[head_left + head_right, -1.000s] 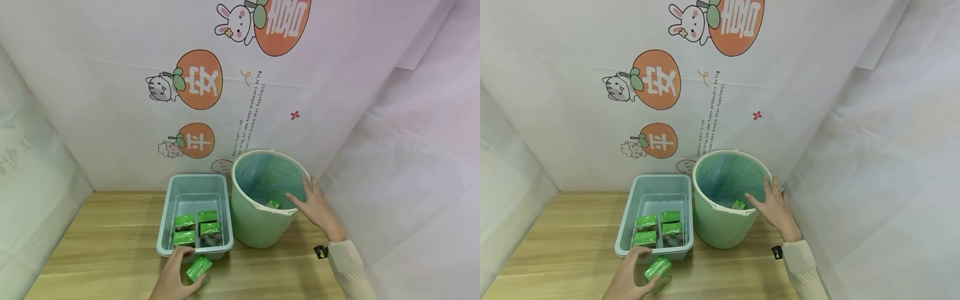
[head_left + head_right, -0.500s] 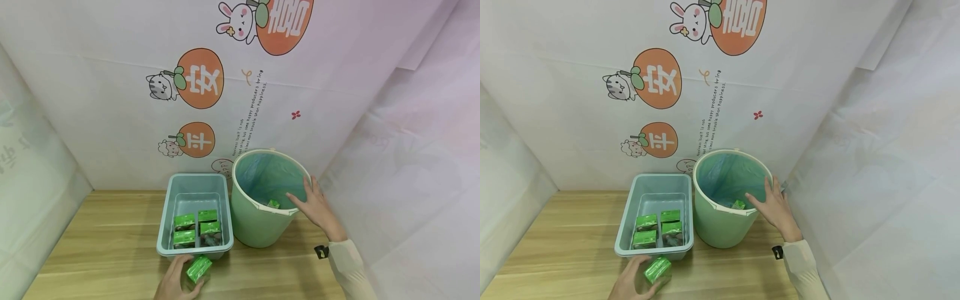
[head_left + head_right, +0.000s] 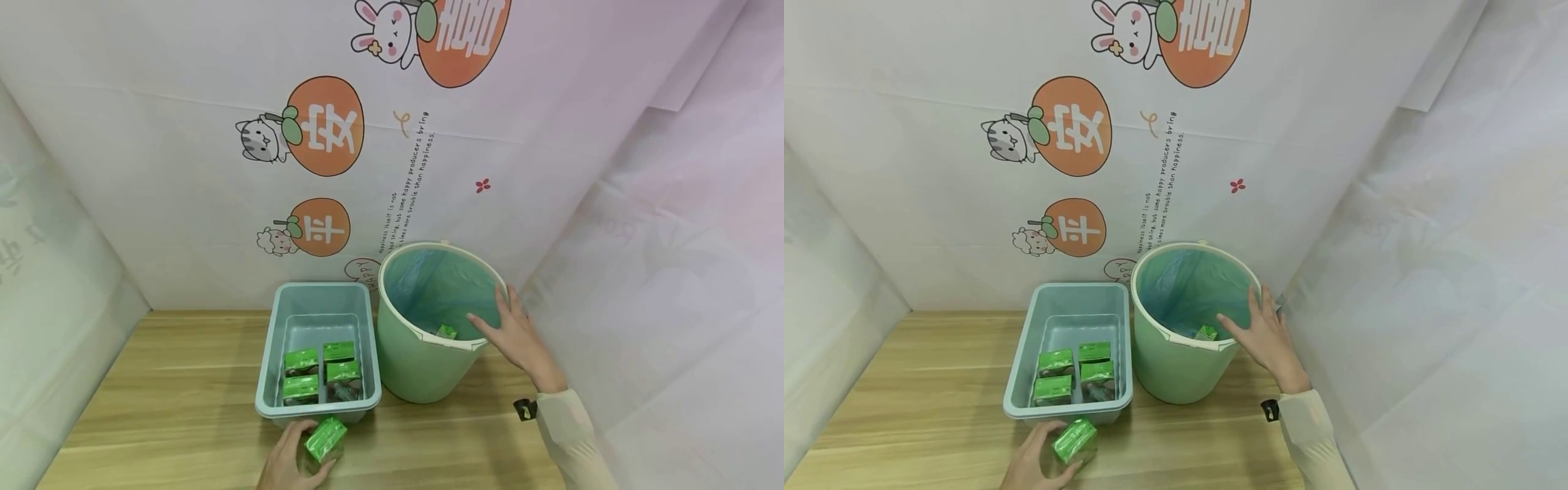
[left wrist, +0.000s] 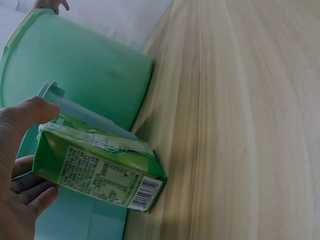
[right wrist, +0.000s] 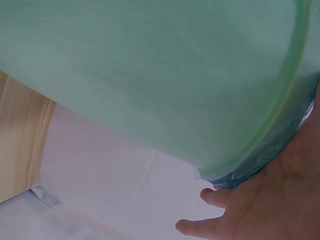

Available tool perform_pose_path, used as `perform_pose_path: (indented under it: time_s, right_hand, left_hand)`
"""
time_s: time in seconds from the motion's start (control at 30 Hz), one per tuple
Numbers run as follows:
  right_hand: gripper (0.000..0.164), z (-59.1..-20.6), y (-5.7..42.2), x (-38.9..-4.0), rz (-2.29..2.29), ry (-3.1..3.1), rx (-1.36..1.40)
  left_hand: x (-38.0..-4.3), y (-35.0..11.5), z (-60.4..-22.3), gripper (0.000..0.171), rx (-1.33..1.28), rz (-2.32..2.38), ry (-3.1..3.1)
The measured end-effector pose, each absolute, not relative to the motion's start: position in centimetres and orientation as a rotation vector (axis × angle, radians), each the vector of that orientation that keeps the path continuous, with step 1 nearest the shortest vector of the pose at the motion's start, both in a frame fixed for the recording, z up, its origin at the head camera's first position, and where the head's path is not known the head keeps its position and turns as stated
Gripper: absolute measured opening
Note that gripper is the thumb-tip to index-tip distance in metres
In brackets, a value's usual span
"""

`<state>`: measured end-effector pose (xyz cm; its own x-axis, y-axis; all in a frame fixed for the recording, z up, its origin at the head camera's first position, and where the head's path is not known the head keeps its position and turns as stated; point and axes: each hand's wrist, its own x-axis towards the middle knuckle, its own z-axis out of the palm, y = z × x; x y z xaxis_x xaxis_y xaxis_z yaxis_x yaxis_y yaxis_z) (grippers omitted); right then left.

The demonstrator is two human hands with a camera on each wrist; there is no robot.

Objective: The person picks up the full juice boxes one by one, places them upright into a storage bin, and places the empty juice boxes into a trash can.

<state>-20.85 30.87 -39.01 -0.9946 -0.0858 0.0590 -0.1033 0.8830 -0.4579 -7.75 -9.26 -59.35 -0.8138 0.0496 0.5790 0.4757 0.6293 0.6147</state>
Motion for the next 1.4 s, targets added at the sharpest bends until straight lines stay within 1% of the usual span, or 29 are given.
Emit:
perform_pose_path:
  time_s: [0.3, 0.83, 1.1, 1.4]
  right_hand:
    - [0.109, -39.0, 30.9, -20.8, 0.734, -3.026, 0.134]
    - [0.108, -39.1, 31.0, -20.8, 0.743, -3.018, 0.138]
    - [0.108, -39.0, 31.0, -20.8, 0.728, -3.017, 0.133]
    - [0.108, -39.0, 31.0, -20.8, 0.736, -3.025, 0.132]
  left_hand:
    - [-7.4, -8.8, -59.2, 0.065, -0.366, -1.156, -2.36]
    - [-7.6, -8.9, -59.1, 0.058, -0.389, -1.153, -2.273]
    - [-7.3, -8.7, -58.0, 0.057, -0.38, -1.191, -2.256]
    - [-7.5, -8.6, -55.8, 0.058, -0.504, -1.209, -2.136]
